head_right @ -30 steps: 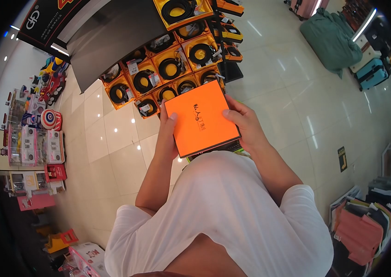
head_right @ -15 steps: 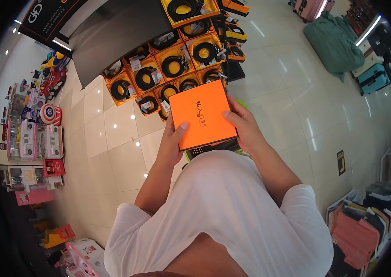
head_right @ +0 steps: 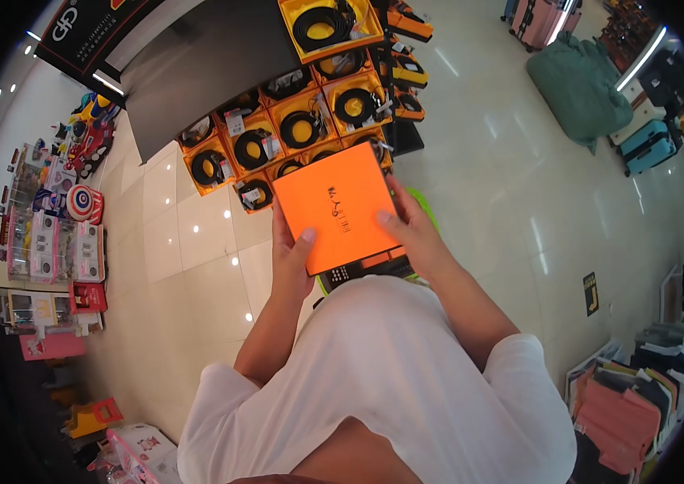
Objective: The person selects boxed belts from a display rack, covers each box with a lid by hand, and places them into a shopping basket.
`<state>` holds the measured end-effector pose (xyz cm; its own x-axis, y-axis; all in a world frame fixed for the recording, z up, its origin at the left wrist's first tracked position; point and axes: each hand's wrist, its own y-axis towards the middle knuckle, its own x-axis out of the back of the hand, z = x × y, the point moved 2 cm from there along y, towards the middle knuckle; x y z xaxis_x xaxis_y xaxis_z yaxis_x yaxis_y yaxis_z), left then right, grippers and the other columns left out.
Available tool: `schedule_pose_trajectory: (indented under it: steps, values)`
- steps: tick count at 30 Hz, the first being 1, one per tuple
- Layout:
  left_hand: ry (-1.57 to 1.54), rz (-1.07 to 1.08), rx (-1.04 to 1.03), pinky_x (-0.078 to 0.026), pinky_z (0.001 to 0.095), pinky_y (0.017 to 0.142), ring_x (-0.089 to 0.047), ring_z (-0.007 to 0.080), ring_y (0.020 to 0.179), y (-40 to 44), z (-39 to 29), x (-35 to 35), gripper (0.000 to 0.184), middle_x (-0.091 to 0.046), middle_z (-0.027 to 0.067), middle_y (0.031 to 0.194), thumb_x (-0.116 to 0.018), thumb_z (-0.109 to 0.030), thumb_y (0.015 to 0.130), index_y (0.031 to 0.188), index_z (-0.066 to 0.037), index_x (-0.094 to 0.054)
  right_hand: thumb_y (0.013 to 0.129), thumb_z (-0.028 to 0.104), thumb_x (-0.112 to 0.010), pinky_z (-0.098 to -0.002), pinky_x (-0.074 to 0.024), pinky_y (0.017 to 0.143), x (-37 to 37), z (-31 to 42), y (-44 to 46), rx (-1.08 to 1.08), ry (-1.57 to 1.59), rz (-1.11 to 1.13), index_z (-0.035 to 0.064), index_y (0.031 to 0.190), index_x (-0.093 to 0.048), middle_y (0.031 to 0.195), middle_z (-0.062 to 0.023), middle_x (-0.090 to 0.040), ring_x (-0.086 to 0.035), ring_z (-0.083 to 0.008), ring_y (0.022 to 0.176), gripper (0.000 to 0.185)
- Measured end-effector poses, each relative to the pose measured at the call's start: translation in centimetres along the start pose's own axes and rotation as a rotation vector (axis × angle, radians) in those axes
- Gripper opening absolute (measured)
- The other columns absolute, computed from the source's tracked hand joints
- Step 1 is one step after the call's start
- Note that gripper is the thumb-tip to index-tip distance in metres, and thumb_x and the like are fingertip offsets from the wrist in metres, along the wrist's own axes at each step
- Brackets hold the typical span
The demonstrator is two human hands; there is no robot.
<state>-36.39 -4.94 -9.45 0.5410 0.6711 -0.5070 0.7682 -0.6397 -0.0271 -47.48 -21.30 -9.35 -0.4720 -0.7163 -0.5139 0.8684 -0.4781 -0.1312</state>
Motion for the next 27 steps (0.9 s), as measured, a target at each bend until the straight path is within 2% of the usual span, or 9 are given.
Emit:
schedule_pose_trajectory:
  steps: [3,8,9,11,12,16,19,24,27]
  values:
    - [-0.002,-0.035,-0.029,-0.037,0.0389,0.105,-0.04,0.0244,0.129,-0.1,0.2,0.4,0.087,-0.035,0.0138,0.141,-0.059,-0.004,0.086,0.15,-0.013,-0.001,0.087,0.015,-0.063,-0.0311,-0.0357,0.103,0.5,-0.8,-0.1,-0.074,-0.07,0.038,-0.0037,0.143,-0.027,0.136,-0.0119,-0.045,-0.043,-0.0185,0.125,0.069]
    - [-0.008,0.01,0.035,-0.039,0.0375,0.102,-0.041,0.0251,0.127,1.2,-0.6,1.8,0.087,-0.035,0.0161,0.141,-0.061,-0.035,0.089,0.15,-0.009,-0.005,0.083,0.012,-0.066,-0.031,-0.0385,0.101,1.4,0.6,0.9,-0.058,-0.114,0.029,-0.0068,0.138,-0.036,0.13,-0.0132,-0.052,-0.049,-0.019,0.119,0.065]
    - [-0.004,0.004,0.029,-0.039,0.0375,0.102,-0.041,0.0251,0.127,1.5,-1.2,2.3,0.087,-0.035,0.0161,0.141,-0.061,-0.035,0.089,0.15,-0.009,-0.005,0.083,0.012,-0.066,-0.031,-0.0385,0.101,1.6,1.1,0.9,-0.06,-0.111,0.039,-0.0068,0.138,-0.036,0.13,-0.0132,-0.052,-0.049,-0.019,0.119,0.065]
    - [0.216,-0.011,0.018,-0.039,0.0367,0.1,-0.043,0.0245,0.126,2.2,-2.3,3.4,0.086,-0.034,0.0168,0.142,-0.059,-0.048,0.088,0.148,-0.004,-0.015,0.082,0.01,-0.066,-0.0311,-0.0399,0.1,1.9,1.9,1.0,-0.067,-0.233,0.073,-0.0074,0.138,-0.037,0.129,-0.0141,-0.053,-0.051,-0.0193,0.118,0.066]
    - [0.233,0.016,0.046,-0.037,0.0368,0.101,-0.044,0.0235,0.125,2.3,-2.2,4.1,0.078,-0.039,0.0165,0.14,-0.061,-0.044,0.088,0.145,-0.002,-0.026,0.081,0.01,-0.066,-0.0311,-0.0401,0.099,2.1,2.2,1.0,-0.095,-0.252,0.099,-0.0073,0.137,-0.038,0.129,-0.0143,-0.053,-0.051,-0.0194,0.118,0.065]
    - [0.418,0.238,0.211,-0.037,0.0335,0.101,-0.049,0.0208,0.119,2.5,-2.7,4.4,0.065,-0.054,0.0128,0.127,-0.061,-0.032,0.09,0.14,0.0,-0.035,0.08,0.009,-0.067,-0.0312,-0.0401,0.099,2.4,3.1,1.6,-0.105,-0.304,0.249,-0.0073,0.136,-0.039,0.128,-0.0139,-0.054,-0.052,-0.0189,0.117,0.065]
    - [0.412,0.344,0.369,-0.038,0.0305,0.1,-0.051,0.0181,0.116,2.1,-3.5,2.9,0.063,-0.054,0.0096,0.127,-0.061,-0.03,0.091,0.139,0.002,-0.037,0.083,0.014,-0.065,-0.0304,-0.0413,0.097,2.3,3.3,2.1,-0.173,-0.364,0.266,-0.0055,0.136,-0.041,0.126,-0.0129,-0.056,-0.054,-0.0179,0.114,0.062]
    - [0.293,0.236,0.275,-0.038,0.0299,0.1,-0.05,0.0162,0.116,1.5,-2.1,3.9,0.064,-0.053,0.0089,0.127,-0.06,-0.032,0.091,0.139,0.004,-0.037,0.092,0.028,-0.056,-0.027,-0.0475,0.079,3.0,4.5,3.4,-0.107,-0.168,0.139,-0.0012,0.13,-0.05,0.111,-0.0075,-0.062,-0.058,-0.0127,0.098,0.048]
    - [0.222,0.167,0.22,-0.038,0.0303,0.1,-0.05,0.0167,0.117,0.6,-1.6,3.8,0.064,-0.052,0.0096,0.128,-0.059,-0.032,0.092,0.139,0.004,-0.036,0.093,0.028,-0.057,-0.0263,-0.0481,0.074,1.3,4.2,3.1,-0.002,-0.298,0.058,-0.0008,0.124,-0.054,0.104,-0.005,-0.063,-0.059,-0.0108,0.089,0.043]
